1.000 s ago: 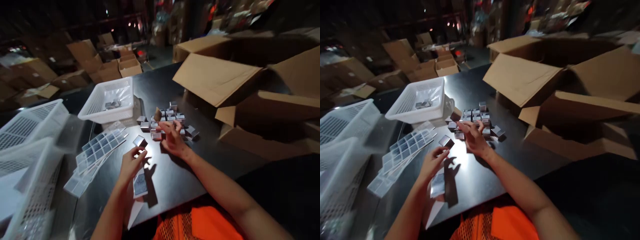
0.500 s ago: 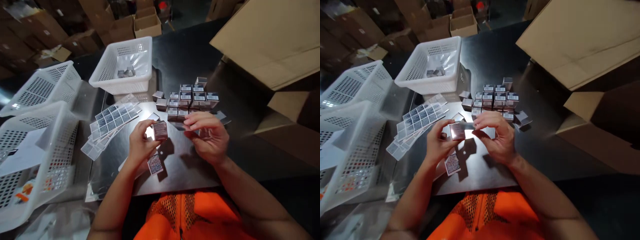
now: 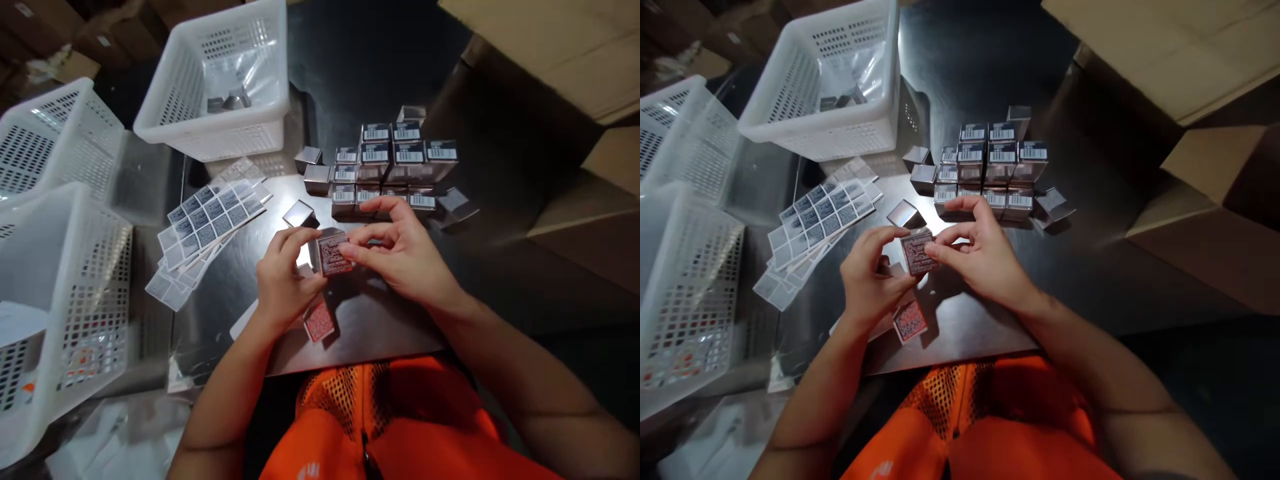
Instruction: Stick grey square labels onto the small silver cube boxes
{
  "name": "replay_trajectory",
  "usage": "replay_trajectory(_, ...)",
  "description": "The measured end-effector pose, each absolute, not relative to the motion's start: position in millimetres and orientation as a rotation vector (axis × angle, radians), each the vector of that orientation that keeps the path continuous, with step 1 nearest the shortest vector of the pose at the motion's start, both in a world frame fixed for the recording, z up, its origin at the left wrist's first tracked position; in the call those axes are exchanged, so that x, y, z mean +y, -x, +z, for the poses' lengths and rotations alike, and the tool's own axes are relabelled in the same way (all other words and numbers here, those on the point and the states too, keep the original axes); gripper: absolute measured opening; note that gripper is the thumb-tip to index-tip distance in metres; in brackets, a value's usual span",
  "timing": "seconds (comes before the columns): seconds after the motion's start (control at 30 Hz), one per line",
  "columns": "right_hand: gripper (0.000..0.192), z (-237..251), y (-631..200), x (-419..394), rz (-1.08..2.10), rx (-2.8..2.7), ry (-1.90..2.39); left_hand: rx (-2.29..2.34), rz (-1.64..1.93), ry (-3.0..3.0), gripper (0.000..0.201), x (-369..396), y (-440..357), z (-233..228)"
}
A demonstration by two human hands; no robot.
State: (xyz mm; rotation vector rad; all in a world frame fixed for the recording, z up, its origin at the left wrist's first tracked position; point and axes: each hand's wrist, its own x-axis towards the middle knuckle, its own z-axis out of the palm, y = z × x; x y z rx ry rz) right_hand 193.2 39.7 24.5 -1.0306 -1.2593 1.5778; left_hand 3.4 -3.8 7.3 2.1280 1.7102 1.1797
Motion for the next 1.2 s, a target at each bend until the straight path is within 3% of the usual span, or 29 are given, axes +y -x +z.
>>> replay_trajectory(0.57, 0.059, 20, -189, 38, 1.519, -1.266, 1.036, 1.747, 1.185, -2.175, 0.042, -5, -4, 8)
replay_trajectory(0.83, 0.073, 10, -191, 46, 1.383, -1.249, 1.086, 1.748, 1.205, -2.117, 0.047, -9, -5, 10)
replay_trajectory(1.03, 0.050, 17, -195, 51, 1.319, -1.197, 0.952, 1.742, 1.375, -1.547, 0.061, 1, -3, -2)
replay_trajectory(1.2, 0.047, 15, -177, 21, 1.339, -1.586, 0.960, 1.925, 1.638, -1.354, 0.058, 11, 0, -4)
